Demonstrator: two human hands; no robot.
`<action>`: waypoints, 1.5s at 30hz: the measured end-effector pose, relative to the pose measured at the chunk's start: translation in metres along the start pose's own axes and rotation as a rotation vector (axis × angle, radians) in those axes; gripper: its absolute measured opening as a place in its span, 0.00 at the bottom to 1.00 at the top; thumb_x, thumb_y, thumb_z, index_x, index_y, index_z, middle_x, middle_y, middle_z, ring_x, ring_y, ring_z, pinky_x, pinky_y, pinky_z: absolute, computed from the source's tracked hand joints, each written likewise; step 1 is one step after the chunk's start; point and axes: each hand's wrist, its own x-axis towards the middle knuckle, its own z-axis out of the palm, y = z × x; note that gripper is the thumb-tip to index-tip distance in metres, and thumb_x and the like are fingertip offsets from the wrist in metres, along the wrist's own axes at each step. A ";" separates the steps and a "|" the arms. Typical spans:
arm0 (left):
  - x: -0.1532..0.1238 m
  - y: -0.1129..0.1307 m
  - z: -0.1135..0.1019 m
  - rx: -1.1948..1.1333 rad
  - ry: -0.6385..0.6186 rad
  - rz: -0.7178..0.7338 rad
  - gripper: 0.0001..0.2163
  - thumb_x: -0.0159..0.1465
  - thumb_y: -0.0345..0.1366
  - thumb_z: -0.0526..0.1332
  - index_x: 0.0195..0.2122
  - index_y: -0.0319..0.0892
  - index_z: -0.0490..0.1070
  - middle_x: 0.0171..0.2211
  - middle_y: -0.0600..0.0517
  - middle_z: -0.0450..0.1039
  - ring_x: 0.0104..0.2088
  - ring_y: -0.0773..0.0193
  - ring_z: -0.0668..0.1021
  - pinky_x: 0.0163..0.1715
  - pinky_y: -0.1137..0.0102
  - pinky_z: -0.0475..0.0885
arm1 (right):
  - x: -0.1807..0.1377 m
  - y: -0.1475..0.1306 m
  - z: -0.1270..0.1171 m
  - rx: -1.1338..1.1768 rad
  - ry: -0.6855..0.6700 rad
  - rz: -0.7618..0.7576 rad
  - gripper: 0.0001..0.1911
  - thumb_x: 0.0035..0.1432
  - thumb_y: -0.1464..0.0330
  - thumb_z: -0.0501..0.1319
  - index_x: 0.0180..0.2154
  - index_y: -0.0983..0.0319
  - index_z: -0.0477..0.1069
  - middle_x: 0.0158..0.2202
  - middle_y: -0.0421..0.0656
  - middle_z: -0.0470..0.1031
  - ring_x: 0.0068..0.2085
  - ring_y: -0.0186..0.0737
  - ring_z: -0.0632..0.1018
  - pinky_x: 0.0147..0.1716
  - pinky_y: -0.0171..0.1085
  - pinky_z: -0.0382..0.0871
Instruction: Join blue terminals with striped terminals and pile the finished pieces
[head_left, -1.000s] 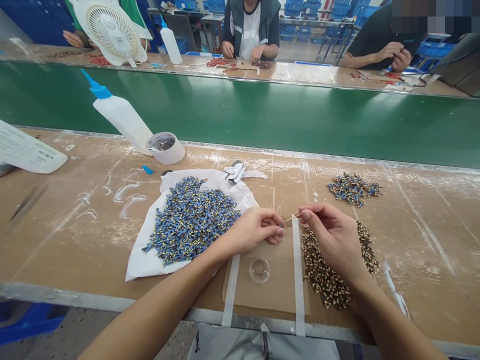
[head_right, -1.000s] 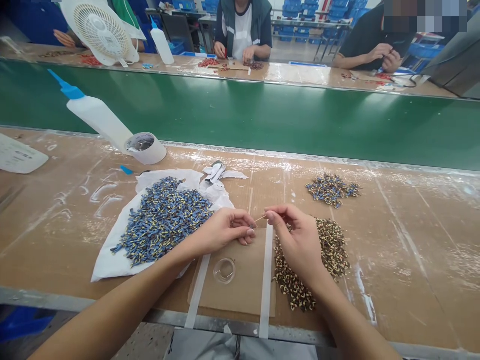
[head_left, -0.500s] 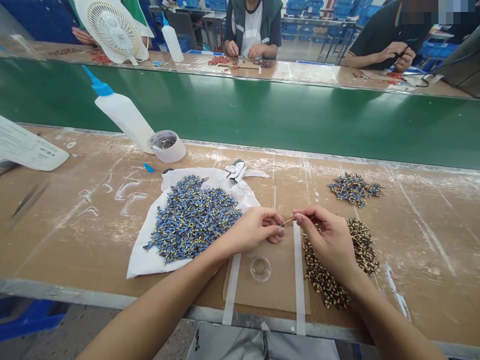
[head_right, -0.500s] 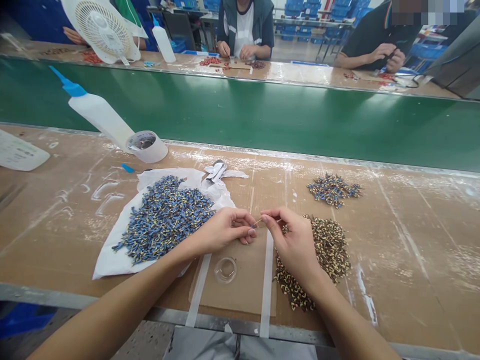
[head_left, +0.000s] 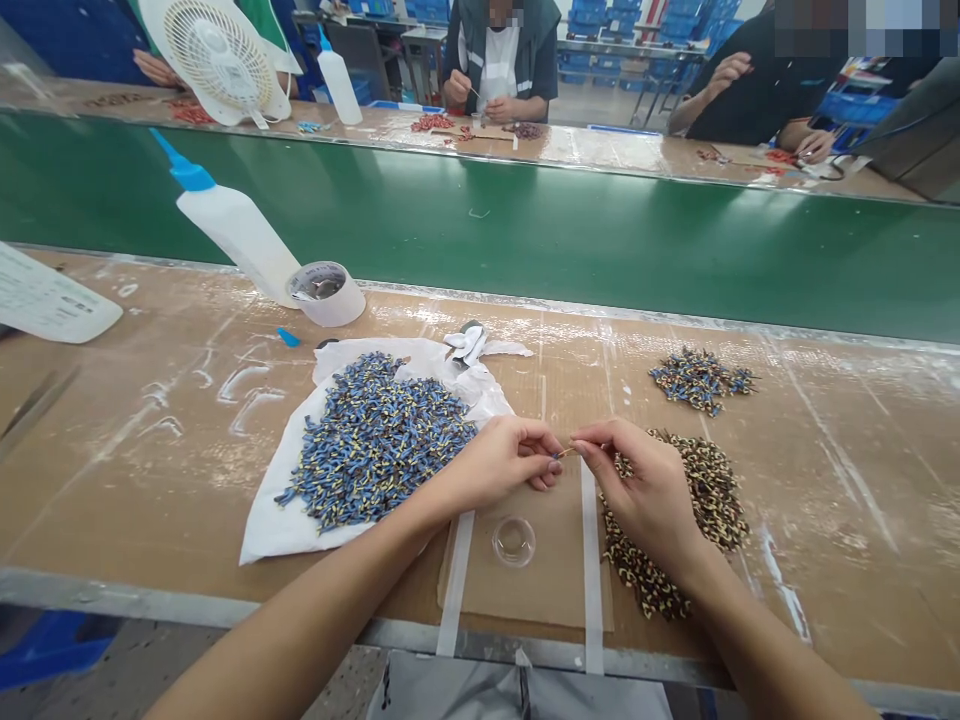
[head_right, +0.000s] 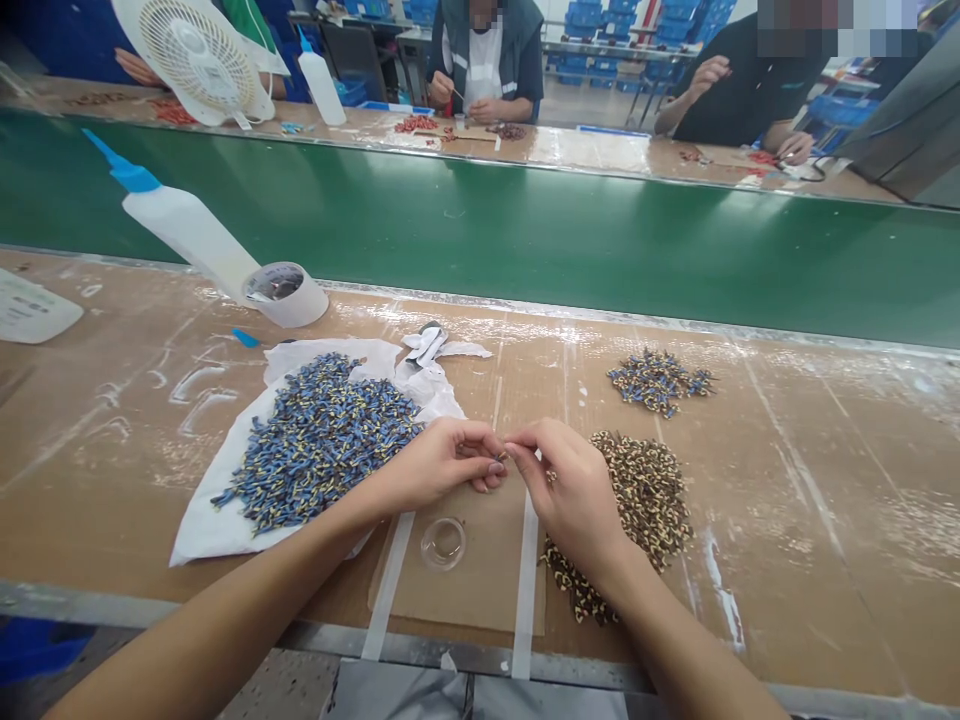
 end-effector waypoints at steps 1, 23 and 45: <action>0.000 0.000 0.000 -0.001 -0.003 0.000 0.05 0.62 0.33 0.62 0.36 0.36 0.73 0.30 0.48 0.75 0.29 0.66 0.77 0.33 0.68 0.74 | 0.000 0.000 0.000 -0.010 -0.008 -0.011 0.05 0.64 0.71 0.57 0.36 0.61 0.72 0.32 0.42 0.77 0.32 0.36 0.75 0.32 0.35 0.67; -0.002 0.009 -0.002 0.063 -0.001 0.038 0.03 0.62 0.31 0.61 0.33 0.36 0.72 0.30 0.50 0.74 0.30 0.66 0.76 0.34 0.70 0.71 | 0.001 -0.015 -0.015 0.376 -0.315 -0.107 0.04 0.62 0.70 0.61 0.36 0.59 0.75 0.35 0.41 0.75 0.37 0.36 0.76 0.37 0.37 0.70; 0.000 0.005 -0.004 0.079 0.036 -0.016 0.05 0.61 0.30 0.61 0.37 0.36 0.72 0.32 0.47 0.75 0.31 0.65 0.76 0.32 0.70 0.73 | 0.010 0.036 -0.043 -0.285 -0.433 0.239 0.04 0.61 0.71 0.59 0.34 0.59 0.73 0.35 0.42 0.74 0.36 0.40 0.74 0.36 0.39 0.65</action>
